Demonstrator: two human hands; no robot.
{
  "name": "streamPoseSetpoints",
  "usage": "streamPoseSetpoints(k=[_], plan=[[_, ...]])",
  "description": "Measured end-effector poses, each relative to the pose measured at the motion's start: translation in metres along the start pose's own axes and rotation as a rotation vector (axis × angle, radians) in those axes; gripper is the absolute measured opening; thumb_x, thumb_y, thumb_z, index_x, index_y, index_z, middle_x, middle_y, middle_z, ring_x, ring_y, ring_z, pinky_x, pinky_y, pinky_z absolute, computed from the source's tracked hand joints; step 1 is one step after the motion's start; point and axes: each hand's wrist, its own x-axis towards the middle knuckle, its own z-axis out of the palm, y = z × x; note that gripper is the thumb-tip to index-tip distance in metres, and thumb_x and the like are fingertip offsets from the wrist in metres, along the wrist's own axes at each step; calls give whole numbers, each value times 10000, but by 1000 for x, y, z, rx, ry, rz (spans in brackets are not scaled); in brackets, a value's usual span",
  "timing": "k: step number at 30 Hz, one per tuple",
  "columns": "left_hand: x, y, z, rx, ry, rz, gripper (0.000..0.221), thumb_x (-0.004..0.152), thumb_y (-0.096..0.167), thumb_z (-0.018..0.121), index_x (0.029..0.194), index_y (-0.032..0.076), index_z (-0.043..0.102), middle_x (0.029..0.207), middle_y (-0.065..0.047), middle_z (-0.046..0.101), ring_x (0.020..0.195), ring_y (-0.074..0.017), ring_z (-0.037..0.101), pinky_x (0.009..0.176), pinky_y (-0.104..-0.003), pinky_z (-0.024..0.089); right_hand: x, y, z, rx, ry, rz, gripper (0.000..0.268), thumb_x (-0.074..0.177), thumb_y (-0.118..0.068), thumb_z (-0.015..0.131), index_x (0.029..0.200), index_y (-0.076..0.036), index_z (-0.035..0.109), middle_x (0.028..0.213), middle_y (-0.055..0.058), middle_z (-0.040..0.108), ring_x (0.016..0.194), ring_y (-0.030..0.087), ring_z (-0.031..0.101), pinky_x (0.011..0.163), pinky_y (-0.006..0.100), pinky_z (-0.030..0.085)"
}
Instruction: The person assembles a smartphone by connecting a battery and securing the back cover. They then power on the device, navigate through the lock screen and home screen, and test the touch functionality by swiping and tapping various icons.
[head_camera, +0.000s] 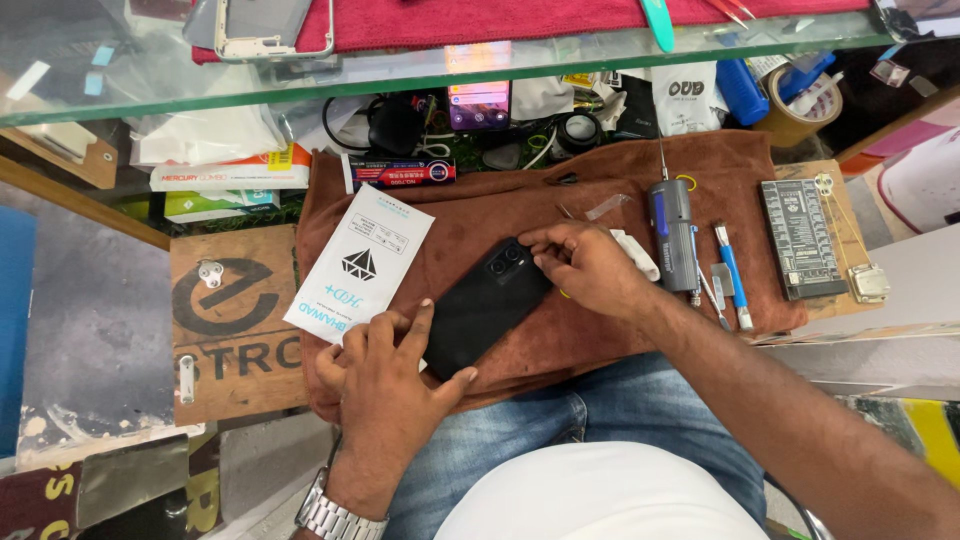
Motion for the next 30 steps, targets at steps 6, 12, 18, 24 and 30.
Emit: streamPoseSetpoints(k=[6,12,18,24,30], plan=[[0,2,-3,75,-23,11,875,699,711,731,1381,173,630,1251,-104,531,1155,-299,415,968,-626,249,4,-10,3,-108,37,16,324,855,-4,672,1175,-12,724,856,18,693,727,72,619,669,240,541],[-8,9,4,199,61,76,840,800,678,594,1418,110,574,1253,-107,521,1144,-287,427,955,-637,277,8,-28,4,-262,40,17,299,811,-7,675,1108,-17,702,825,42,688,719,116,654,666,270,556],[-4,11,6,231,174,123,707,914,620,580,1351,65,598,1252,-89,553,1146,-267,462,956,-592,321,14,-25,3,-267,26,29,279,814,-22,669,1092,-23,685,837,68,699,727,167,682,668,305,565],[36,23,-10,-45,16,36,694,700,523,834,1207,87,647,1161,-108,627,1048,-303,577,866,-510,427,-2,-29,10,-408,110,-60,351,802,-105,729,1137,-19,674,921,139,704,856,293,689,761,395,558],[70,22,-16,-125,-296,-35,680,648,493,894,1136,90,643,1097,-100,674,1036,-306,659,885,-487,534,-25,-21,22,-431,211,-212,468,804,-215,780,1196,1,643,1073,185,661,1003,352,651,875,427,532]])
